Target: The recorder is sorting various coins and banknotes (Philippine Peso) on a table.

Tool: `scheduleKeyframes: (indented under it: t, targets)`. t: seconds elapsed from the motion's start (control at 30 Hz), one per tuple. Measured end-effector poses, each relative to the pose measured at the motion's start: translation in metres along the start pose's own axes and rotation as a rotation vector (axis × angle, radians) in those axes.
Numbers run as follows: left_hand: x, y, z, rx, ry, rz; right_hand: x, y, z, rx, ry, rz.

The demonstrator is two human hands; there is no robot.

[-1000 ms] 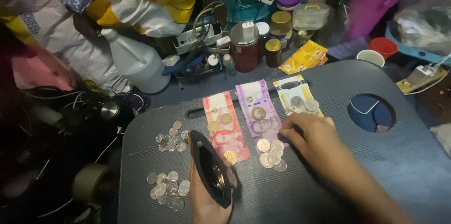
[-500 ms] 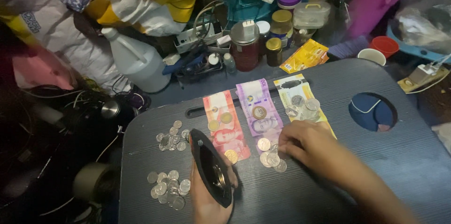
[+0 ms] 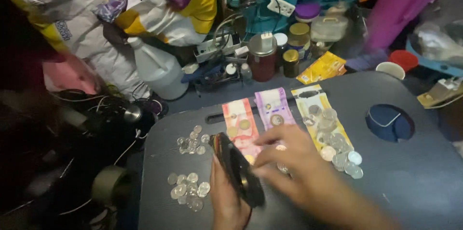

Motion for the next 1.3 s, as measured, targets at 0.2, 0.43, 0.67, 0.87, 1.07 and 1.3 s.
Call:
scheduleKeyframes:
  t: [0.2,0.43,0.67,0.87,1.07,1.3]
  targets:
    - [-0.005,0.000,0.001,0.128,0.021,0.071,-0.007,0.009,0.065,-0.389,-0.145,-0.151]
    - [-0.007,0.002,-0.002,0.110,0.154,0.029,-0.009,0.002,0.071,-0.419,-0.276,-0.126]
    - [0.000,0.001,-0.009,0.178,0.175,0.105,-0.012,0.006,0.070,-0.332,-0.118,-0.100]
    - [-0.001,-0.001,-0.002,0.213,0.178,0.096,-0.006,0.000,0.062,-0.246,0.049,-0.169]
    - [-0.004,0.002,-0.007,0.147,0.137,0.077,-0.023,0.035,0.022,0.162,0.111,0.047]
    - [-0.001,0.007,-0.004,0.136,0.230,-0.050,-0.038,0.092,-0.004,0.777,0.429,0.887]
Point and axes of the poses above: each hand's wrist, its own x-axis towards the middle knuckle, its own z-axis out of the palm, y = z × x, the point moved 1 cm from there along x, towards the middle knuckle, and after that the axes turned 11 degrees about -z, right-handed, at the moved point
